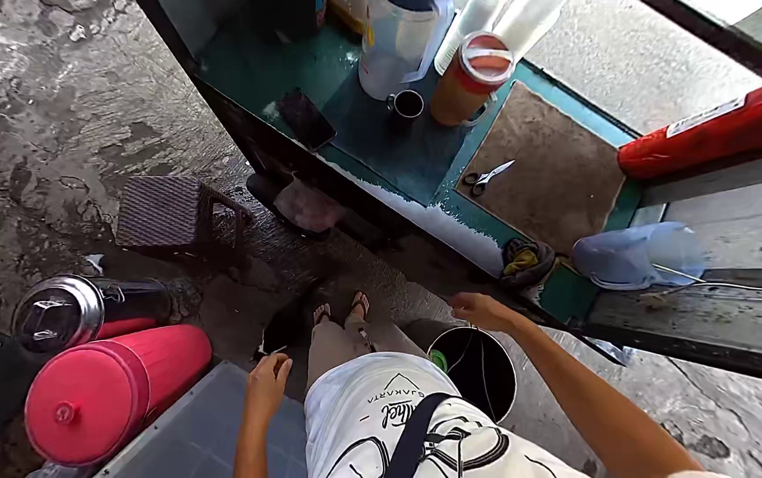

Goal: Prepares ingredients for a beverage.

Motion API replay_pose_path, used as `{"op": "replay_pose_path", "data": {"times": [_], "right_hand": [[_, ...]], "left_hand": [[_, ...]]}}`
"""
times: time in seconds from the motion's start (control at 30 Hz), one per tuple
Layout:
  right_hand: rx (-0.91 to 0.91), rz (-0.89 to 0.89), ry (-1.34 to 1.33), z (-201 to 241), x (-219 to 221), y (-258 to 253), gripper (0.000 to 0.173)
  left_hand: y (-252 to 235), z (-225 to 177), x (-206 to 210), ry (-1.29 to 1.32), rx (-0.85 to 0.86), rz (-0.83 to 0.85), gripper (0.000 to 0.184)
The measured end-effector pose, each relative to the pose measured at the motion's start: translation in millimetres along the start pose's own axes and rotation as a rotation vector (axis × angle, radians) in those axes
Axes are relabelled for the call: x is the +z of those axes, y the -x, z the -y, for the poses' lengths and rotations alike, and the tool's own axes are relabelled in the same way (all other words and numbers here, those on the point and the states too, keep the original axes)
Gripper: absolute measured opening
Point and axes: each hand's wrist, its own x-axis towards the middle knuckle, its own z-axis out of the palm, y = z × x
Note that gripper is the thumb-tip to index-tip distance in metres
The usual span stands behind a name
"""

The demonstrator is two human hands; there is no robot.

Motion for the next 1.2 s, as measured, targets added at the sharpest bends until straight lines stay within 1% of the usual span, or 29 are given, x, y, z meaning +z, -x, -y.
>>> {"op": "replay_pose_path", "data": {"times": [0.07,0.1,0.2,0.3,0.37,0.43,0.5,0.57,0.7,0.77,0.83,0.9,0.97,1.03,1.1,1.2], "right_hand": [[-0.009,-0.027,0.080,23.2,-5.7,-25.2,0.038],[-0.015,-0.037,0.122,33.6,-7.2,-34.7,0.038],[-0.069,-0.109,0.144,61.0,-11.3,-50.4,0.037],[-0.105,-0.374,0.041,80.7,-26.9,-53.7,0.034],[-0.094,-0.590,0.010,86.2,-49.6,-56.1,0.035],[-0.045,-0.727,-0.051,87.0,-78.6,-61.2,0.037],[-0.009,-0.767,-0.104,87.3,-102.8,-63.2,0.037],[-0.008,-0.758,-0.102,90.1,-116.2,-64.6,0.036],[-0.007,-0.716,0.124,99.5,-113.1,-62.3,0.034],[0.016,-0.775,0.187,102.8,-116.2,-62.3,0.041],[0.071,-0.878,0.137,102.2,-128.6,-66.1,0.050],[0.157,-0.957,0.042,97.3,-143.6,-74.3,0.057],[0.227,-0.985,-0.023,90.0,-153.5,-84.9,0.059],[0.239,-0.993,-0.029,89.7,-154.6,-90.2,0.058],[0.162,-1.023,-0.014,98.6,-148.2,-88.2,0.053],[-0.088,-1.002,0.013,120.6,-114.9,-71.9,0.043]], "left_hand": [[-0.1,15.0,1.4,-0.033,-0.076,0.142,0.033],[-1.7,19.7,4.6,-0.031,-0.105,0.182,0.035],[-1.3,30.9,17.1,0.067,-0.185,0.183,0.035],[5.3,57.5,45.4,0.195,-0.283,0.180,0.037],[18.0,75.1,63.9,0.221,-0.337,0.195,0.039],[34.3,82.7,74.2,0.228,-0.389,0.213,0.040],[51.6,86.7,80.1,0.227,-0.443,0.237,0.039],[63.6,94.6,86.4,0.241,-0.485,0.233,0.038],[72.4,106.5,89.4,0.277,-0.541,0.200,0.038],[65.1,108.6,86.0,0.299,-0.546,0.165,0.039],[52.4,108.7,80.2,0.325,-0.520,0.126,0.040],[36.2,101.5,66.5,0.320,-0.459,0.084,0.040],[19.8,87.8,46.8,0.307,-0.382,0.012,0.040],[1.1,68.0,22.1,0.318,-0.301,-0.089,0.038],[-26.1,47.4,-4.1,0.363,-0.235,-0.191,0.036],[-76.5,15.9,-42.1,0.385,-0.136,-0.270,0.035]]}}
